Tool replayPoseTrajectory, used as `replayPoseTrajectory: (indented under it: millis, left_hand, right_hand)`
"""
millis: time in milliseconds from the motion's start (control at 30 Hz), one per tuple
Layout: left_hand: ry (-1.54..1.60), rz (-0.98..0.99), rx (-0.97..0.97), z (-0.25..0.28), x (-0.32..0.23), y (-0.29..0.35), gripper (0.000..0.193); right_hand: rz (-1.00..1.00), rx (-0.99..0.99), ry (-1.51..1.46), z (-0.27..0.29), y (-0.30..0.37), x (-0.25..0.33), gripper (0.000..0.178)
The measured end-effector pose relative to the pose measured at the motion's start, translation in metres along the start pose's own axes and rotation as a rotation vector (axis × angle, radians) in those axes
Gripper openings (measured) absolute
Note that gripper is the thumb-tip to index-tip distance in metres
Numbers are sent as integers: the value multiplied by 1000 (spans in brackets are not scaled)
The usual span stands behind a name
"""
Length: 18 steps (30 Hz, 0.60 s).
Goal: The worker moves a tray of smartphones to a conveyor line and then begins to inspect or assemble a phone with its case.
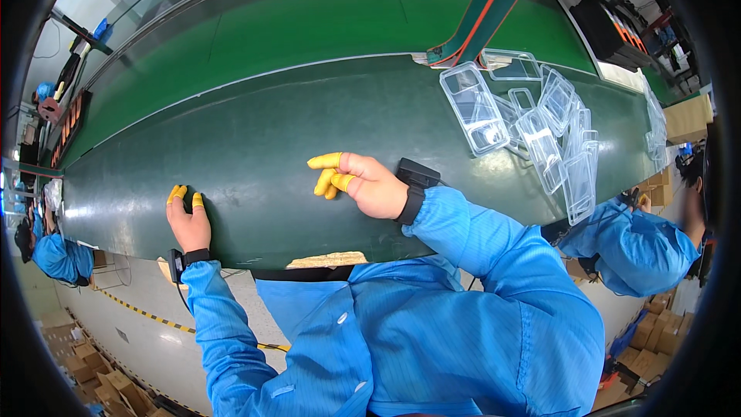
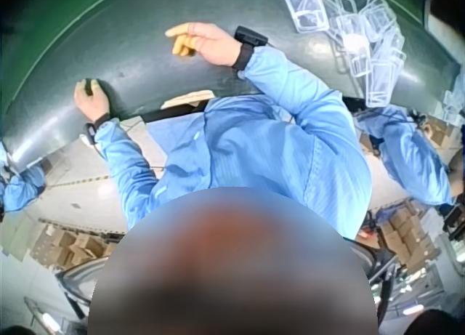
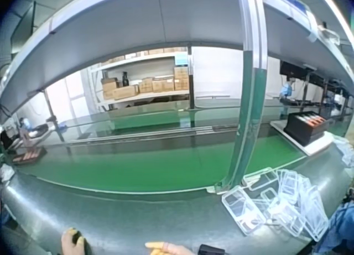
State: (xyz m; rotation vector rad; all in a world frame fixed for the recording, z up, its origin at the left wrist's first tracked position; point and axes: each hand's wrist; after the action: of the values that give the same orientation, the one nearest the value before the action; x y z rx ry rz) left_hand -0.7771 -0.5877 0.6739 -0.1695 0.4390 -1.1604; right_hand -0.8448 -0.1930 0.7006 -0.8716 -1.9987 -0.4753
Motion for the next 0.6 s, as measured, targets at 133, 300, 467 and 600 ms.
replayPoseTrajectory:
  millis: [133, 300, 467, 600]
  left_hand:
    - [5, 6, -6, -1, 1, 0, 29]
    - [-3, 2, -1, -2, 3, 0, 30]
    - [-1, 3, 13, -1, 1, -1, 30]
    - [-1, -2, 0, -2, 2, 0, 30]
  right_hand:
    - [-15, -9, 73, -1, 0, 0, 50]
    - [-36, -54, 5, -3, -1, 3, 38]
    - [-30, -47, -3, -2, -1, 3, 35]
    - [-40, -30, 34, 0, -1, -2, 42]
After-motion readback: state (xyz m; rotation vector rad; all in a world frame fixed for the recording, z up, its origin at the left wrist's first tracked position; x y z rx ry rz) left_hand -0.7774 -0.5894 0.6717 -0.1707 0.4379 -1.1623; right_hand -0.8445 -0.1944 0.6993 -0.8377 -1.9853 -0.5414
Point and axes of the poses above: each hand's wrist, its own y-axis away from the middle knuckle, its own z-axis out of the back of the hand, x = y × z, and after that the axes turned 11 degrees about -y, right-handed
